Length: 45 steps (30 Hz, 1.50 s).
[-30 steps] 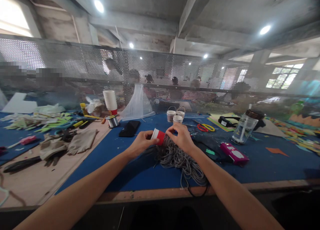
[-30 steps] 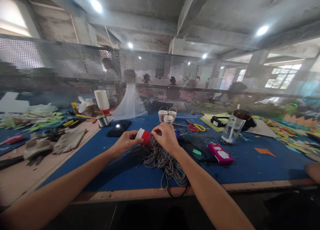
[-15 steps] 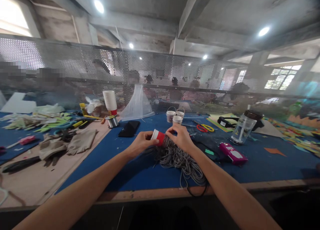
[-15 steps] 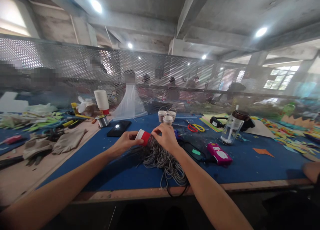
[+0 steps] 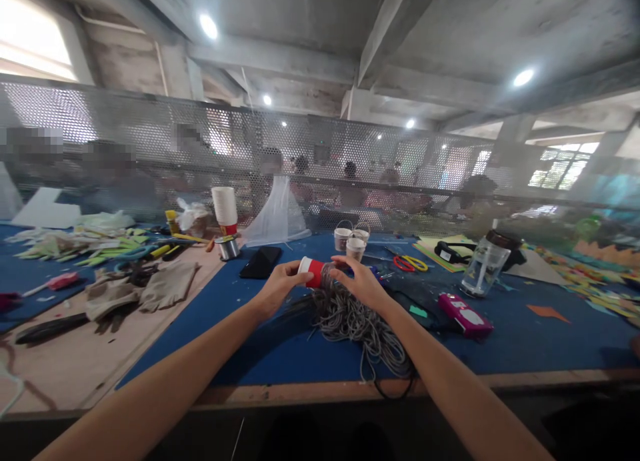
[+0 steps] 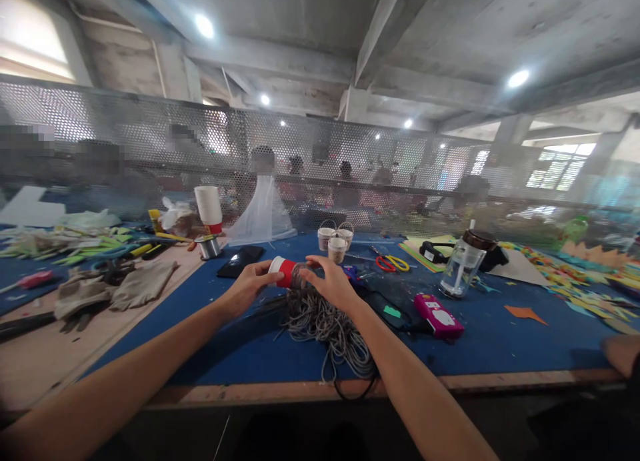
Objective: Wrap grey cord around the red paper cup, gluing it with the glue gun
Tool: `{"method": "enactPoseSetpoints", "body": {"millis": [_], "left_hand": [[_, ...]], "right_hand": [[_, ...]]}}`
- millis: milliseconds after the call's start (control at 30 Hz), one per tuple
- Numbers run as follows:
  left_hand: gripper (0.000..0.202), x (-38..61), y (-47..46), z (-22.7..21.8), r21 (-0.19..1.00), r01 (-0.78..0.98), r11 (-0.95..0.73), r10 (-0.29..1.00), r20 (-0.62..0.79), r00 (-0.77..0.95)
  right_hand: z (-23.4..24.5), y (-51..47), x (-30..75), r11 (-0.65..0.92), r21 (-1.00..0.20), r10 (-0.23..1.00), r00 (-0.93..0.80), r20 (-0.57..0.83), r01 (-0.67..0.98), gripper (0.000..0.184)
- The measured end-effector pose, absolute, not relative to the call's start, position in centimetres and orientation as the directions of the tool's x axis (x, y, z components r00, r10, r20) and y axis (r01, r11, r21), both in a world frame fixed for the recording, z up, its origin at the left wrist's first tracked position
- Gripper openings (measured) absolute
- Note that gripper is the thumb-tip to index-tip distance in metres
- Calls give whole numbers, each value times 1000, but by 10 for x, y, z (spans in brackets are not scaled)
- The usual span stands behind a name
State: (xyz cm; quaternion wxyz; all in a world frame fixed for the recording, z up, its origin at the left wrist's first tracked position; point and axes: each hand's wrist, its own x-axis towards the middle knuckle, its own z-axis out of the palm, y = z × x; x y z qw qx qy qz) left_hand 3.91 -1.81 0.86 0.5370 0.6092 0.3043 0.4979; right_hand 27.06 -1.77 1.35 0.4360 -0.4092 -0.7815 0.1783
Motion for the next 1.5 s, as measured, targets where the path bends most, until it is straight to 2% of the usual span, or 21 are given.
{"method": "enactPoseSetpoints", "body": {"millis": [133, 333, 567, 700, 767, 933, 1033, 1200, 1333, 1400, 1500], "left_hand": [[32, 39, -18, 9, 954, -212, -210, 912, 270, 310], [31, 40, -16, 9, 953, -239, -187, 914, 258, 314], [31, 38, -12, 7, 947, -313, -75, 925, 184, 333], [28, 38, -12, 9, 941, -328, -81, 932, 188, 309], [27, 38, -12, 9, 939, -329, -98, 940, 196, 278], [30, 38, -10, 8, 937, -327, -124, 936, 220, 274], [32, 39, -11, 7, 936, -329, -124, 925, 229, 303], [33, 37, -8, 6, 931, -336, -138, 936, 234, 262], [34, 35, -4, 5, 931, -342, -132, 961, 204, 186], [33, 34, -3, 6, 927, -348, -136, 967, 201, 157], [33, 35, -4, 7, 919, -366, -147, 970, 206, 129]], "right_hand": [[11, -19, 267, 576, -678, 817, -323, 477, 456, 58], [12, -19, 264, 587, -668, 809, -304, 503, 457, 55], [7, -18, 265, 676, -532, 728, -351, 588, 510, 57], [6, -17, 265, 673, -573, 736, -340, 585, 468, 64], [7, -17, 265, 651, -610, 755, -306, 580, 451, 58], [6, -13, 264, 630, -622, 765, -232, 601, 464, 24], [5, -12, 263, 628, -628, 765, -215, 607, 461, 14], [12, -21, 263, 634, -606, 755, -212, 621, 482, 12], [16, -22, 267, 706, -527, 692, -301, 656, 474, 23], [15, -16, 274, 692, -463, 679, -283, 677, 554, 26], [12, -5, 295, 508, -358, 706, -140, 695, 783, 21]]}}
